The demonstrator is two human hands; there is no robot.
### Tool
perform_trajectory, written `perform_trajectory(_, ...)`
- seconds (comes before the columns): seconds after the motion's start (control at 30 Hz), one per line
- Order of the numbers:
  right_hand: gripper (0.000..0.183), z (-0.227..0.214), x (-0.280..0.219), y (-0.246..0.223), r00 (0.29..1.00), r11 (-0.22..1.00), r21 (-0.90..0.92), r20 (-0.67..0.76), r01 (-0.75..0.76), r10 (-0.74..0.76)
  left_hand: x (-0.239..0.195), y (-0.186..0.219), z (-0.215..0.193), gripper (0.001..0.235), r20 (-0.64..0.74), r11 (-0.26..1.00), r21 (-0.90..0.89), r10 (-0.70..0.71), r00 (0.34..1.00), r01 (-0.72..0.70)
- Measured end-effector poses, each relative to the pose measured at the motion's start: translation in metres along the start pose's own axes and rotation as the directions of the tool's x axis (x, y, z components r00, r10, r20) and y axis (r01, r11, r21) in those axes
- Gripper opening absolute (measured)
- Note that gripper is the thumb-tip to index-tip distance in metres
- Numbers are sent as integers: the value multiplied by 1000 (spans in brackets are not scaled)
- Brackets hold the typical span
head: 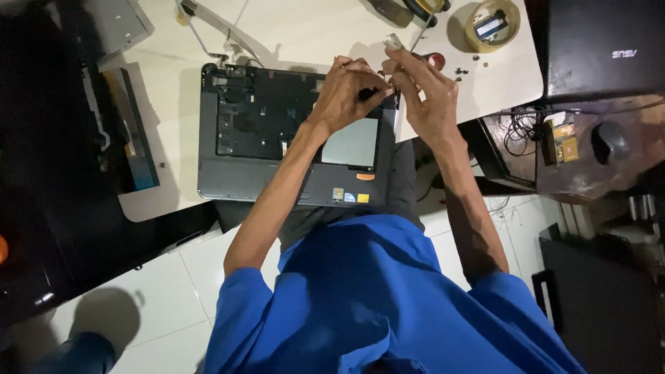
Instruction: The person works on the underside of a disassembled laptop, using a screwdriver to remove and install screws. They handle small components and wires, adjusting parts within the chassis while seated at a workbench.
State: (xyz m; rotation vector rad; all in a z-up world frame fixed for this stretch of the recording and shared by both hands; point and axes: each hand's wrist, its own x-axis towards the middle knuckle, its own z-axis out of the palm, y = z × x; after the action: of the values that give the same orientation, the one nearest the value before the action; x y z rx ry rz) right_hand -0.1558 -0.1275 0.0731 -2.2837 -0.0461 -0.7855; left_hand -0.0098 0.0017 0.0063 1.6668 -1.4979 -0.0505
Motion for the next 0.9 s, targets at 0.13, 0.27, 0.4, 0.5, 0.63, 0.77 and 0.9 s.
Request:
perform_trajectory(0.13, 40, 11, -2, -4, 993, 999, -30, -115, 20, -24, -6, -9, 5, 8, -36, 998, 32, 54, 998, -53)
perform_trajectory(0.27, 39, 16, -5, -1, 973, 997, -74, -228, 17, -33, -3, 0, 0, 28, -20, 999, 19, 48, 999, -48)
perform_trajectory(0.4, 27, 13, -9, 4, 991, 999, -32, -128, 43, -47, 1, 3, -4, 31, 15, 999, -35, -20, 1000, 20)
perform_trajectory(0.5, 27, 13, -13, 10, 992, 1000, -9, -122, -19, 18, 1, 4, -4, 27, 22, 1000, 17, 15, 1000, -15)
perform_trajectory(0.63, 22, 12, -2, 1, 975, 994, 100, -220, 49, -26, 0, 6, -6, 21, 21, 999, 39, 30, 999, -31)
perform_trajectory(0.77, 25, 11, 0, -2, 960, 1000, 7, -278, 22, -19, 1, 7, -6, 17, -8, 999, 37, 34, 999, -34)
perform_trajectory(0.9, 26, 5, 3, -12, 983, 991, 58, -146, 124, -114, -1, 2, -2, 20, 0, 998, 54, 45, 999, -45)
